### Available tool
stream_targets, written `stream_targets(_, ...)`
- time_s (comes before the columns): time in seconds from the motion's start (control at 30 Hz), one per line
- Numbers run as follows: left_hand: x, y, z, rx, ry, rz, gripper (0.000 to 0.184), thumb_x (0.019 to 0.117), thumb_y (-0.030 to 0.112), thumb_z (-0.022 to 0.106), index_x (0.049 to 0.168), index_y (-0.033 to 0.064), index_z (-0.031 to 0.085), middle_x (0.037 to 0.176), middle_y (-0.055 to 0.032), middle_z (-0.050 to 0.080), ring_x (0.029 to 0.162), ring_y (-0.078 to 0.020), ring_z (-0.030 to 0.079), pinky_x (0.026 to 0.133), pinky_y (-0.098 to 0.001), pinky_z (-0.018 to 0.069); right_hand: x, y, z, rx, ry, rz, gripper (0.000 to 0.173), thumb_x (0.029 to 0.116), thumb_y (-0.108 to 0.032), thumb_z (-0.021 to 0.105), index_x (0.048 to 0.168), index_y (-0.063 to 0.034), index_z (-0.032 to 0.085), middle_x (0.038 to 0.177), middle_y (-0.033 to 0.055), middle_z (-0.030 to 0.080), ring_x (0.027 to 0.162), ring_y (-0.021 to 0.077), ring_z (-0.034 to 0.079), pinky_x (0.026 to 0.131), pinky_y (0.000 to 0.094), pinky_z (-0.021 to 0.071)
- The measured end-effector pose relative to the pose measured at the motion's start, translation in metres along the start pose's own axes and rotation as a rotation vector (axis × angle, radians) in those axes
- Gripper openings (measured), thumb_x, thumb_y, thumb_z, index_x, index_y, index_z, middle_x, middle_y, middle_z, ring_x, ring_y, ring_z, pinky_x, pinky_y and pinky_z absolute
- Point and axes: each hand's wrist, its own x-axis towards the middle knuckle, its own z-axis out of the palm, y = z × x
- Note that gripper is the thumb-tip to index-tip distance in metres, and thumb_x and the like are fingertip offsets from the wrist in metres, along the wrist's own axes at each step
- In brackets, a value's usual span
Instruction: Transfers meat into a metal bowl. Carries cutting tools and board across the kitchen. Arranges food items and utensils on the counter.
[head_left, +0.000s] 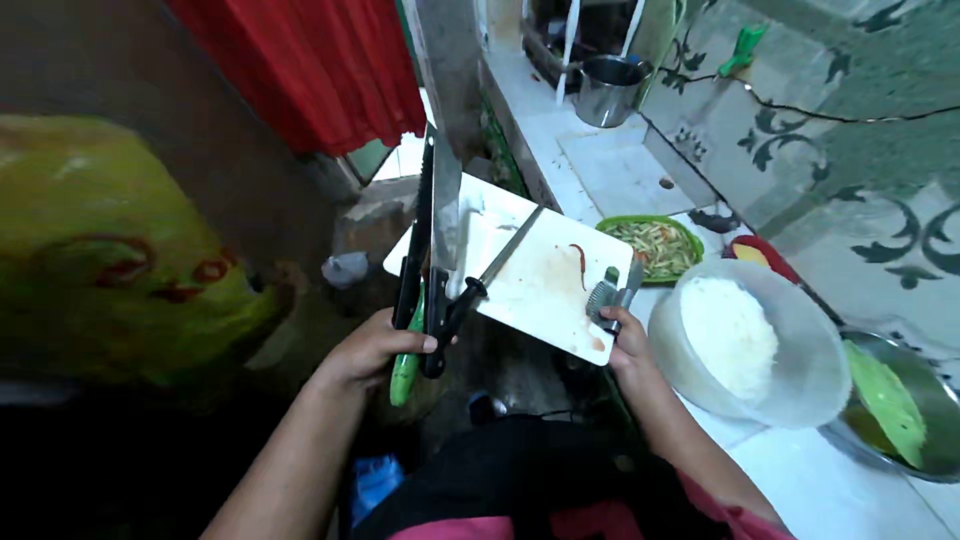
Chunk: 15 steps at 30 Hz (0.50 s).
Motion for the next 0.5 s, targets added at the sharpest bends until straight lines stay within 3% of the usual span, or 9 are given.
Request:
stream_targets(0.23, 0.155, 0.088, -0.071, 0.105, -0.128, -0.013, 0.048, 0.0628, 0.024, 0.083, 0.107, 0.0096, 0.068, 0.093, -0.0046, 0.076, 0.082, -0.0143, 0.074, 0.072, -0.0301, 0.0634, 0.091, -0.021, 0.044, 0.142, 0.172, -0.161, 0.013, 0.0973, -0.006, 0.042, 0.102, -0.0049, 0.054, 0.078, 0.0107, 0.067, 0.069, 0.0199, 0.070, 0.063, 0.0395, 0.0623)
stream_targets(0.5, 0.365, 0.152, -0.095, 0.216, -0.275, 0.020, 0.059, 0.0572, 0.031, 0.090, 0.109, 0.0125, 0.069, 0.094, -0.0032, 0.077, 0.082, -0.0144, 0.075, 0.072, -0.0297, 0.0636, 0.203, -0.089, 0.036, 0.209, 0.449, -0.396, 0.011, 0.0994, -0.010, 0.043, 0.102, -0.0073, 0.054, 0.079, 0.0079, 0.067, 0.069, 0.0184, 0.069, 0.062, 0.0400, 0.0621)
